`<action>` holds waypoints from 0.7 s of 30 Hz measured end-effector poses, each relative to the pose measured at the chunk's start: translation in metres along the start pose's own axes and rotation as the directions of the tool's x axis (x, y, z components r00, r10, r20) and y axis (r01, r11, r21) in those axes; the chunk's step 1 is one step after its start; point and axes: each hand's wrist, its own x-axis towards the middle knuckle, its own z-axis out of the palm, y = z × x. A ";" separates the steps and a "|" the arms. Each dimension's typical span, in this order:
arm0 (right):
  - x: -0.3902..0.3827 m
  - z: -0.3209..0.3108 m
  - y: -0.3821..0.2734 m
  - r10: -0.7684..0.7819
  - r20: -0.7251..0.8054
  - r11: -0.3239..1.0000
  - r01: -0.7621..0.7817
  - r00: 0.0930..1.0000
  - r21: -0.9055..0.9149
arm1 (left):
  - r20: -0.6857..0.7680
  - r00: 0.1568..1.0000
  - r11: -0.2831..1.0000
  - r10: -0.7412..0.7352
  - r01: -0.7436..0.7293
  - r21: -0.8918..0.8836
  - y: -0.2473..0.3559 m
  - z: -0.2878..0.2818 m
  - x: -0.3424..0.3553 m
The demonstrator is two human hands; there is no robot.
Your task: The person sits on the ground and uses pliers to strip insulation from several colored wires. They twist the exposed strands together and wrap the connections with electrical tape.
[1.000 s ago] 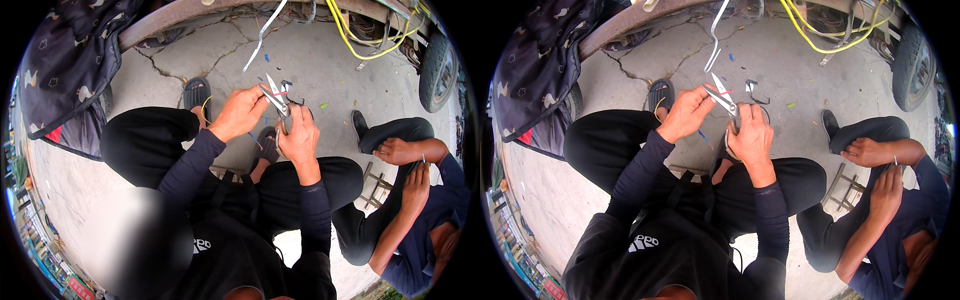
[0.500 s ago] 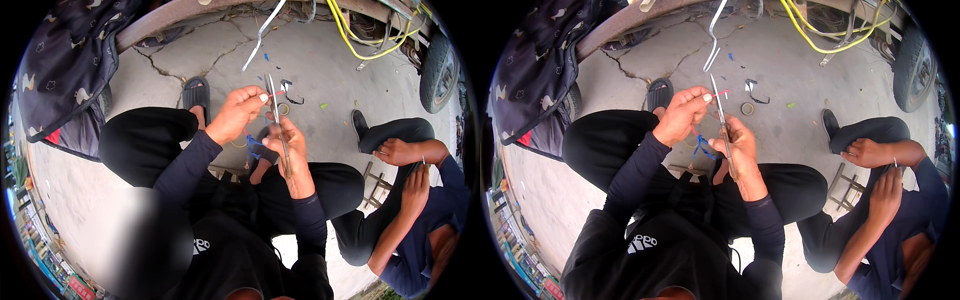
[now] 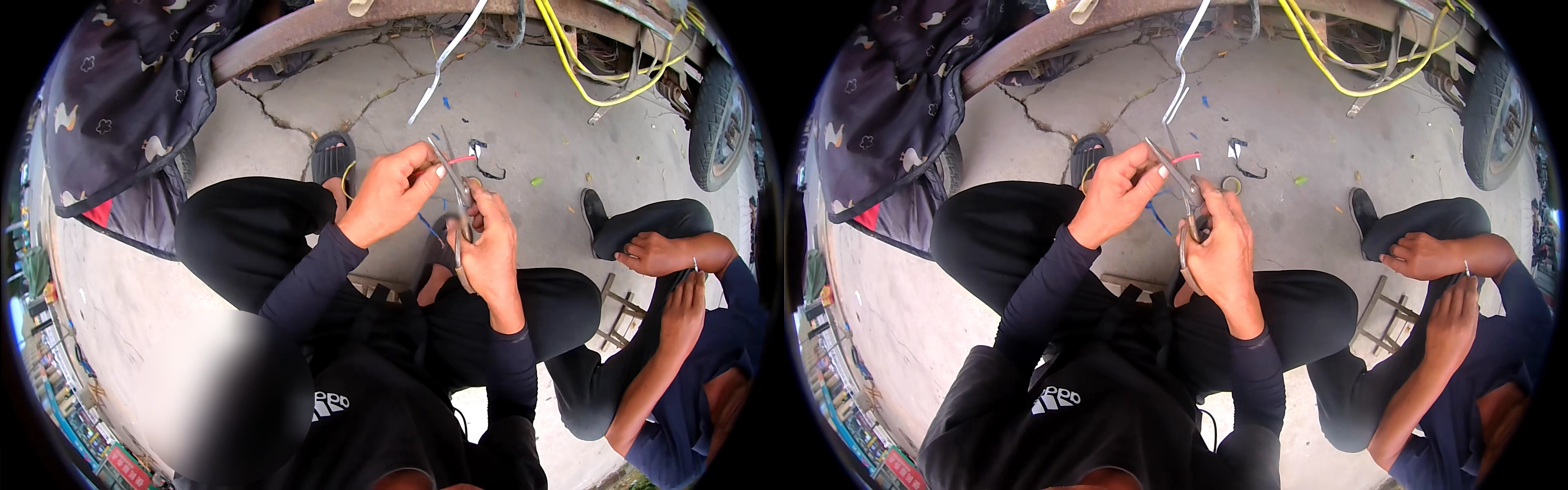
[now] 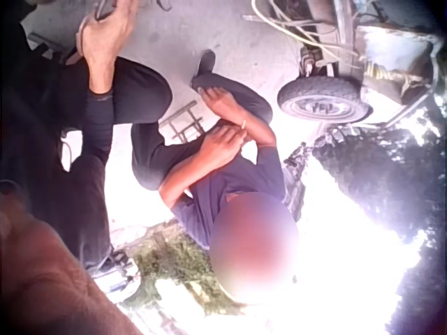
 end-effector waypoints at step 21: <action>0.002 -0.002 0.012 -0.188 -0.091 0.982 0.186 0.978 -0.033 | -0.067 0.943 0.909 0.325 -0.292 0.298 0.021 0.005 -0.004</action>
